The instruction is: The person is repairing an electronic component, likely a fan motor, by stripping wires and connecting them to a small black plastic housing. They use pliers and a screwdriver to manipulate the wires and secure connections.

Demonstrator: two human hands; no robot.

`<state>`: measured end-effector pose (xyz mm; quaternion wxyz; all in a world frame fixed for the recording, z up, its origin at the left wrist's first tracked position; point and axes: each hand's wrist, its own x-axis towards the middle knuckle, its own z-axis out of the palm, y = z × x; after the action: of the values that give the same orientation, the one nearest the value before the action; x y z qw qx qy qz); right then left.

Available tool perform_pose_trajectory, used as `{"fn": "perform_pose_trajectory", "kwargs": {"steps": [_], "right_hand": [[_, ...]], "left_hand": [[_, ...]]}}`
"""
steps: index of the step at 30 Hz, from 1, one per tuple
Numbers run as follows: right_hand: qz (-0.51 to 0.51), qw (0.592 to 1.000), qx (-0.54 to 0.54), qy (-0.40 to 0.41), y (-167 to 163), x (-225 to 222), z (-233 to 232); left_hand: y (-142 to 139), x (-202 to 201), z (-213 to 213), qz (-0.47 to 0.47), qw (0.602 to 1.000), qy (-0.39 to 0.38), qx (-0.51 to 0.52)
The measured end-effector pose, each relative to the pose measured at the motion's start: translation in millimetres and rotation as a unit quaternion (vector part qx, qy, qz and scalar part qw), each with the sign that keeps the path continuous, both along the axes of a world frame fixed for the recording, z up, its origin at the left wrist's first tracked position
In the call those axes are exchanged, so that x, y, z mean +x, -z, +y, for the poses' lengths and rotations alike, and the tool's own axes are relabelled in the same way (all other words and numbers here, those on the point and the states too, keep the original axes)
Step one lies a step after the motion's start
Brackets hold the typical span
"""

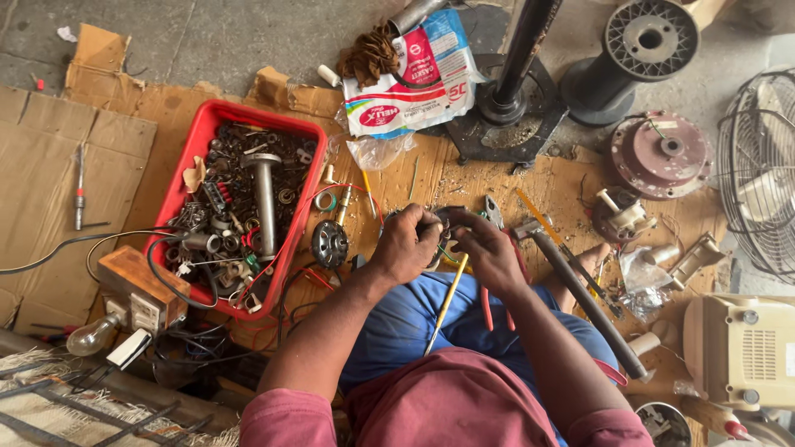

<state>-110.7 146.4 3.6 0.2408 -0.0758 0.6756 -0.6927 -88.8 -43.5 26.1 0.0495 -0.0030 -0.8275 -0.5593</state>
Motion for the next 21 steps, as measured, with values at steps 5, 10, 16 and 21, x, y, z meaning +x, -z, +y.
{"fn": "perform_pose_trajectory", "kwargs": {"steps": [5,10,16,21], "right_hand": [[0.011,0.995,0.015,-0.101,-9.9,-10.4,6.5],[0.003,0.994,-0.012,-0.105,-5.3,-19.7,7.9],[-0.007,0.998,0.007,-0.070,1.6,-24.7,9.2],[0.002,0.999,-0.019,-0.027,7.7,-24.3,15.3]], "left_hand": [[3.2,2.0,-11.9,-0.023,0.998,0.040,0.035],[-0.6,-3.7,-22.2,-0.099,0.988,0.086,0.082],[-7.2,-19.7,-24.8,-0.132,0.978,0.120,0.105],[-14.9,-20.0,-15.6,-0.187,0.956,0.116,0.193]]}}
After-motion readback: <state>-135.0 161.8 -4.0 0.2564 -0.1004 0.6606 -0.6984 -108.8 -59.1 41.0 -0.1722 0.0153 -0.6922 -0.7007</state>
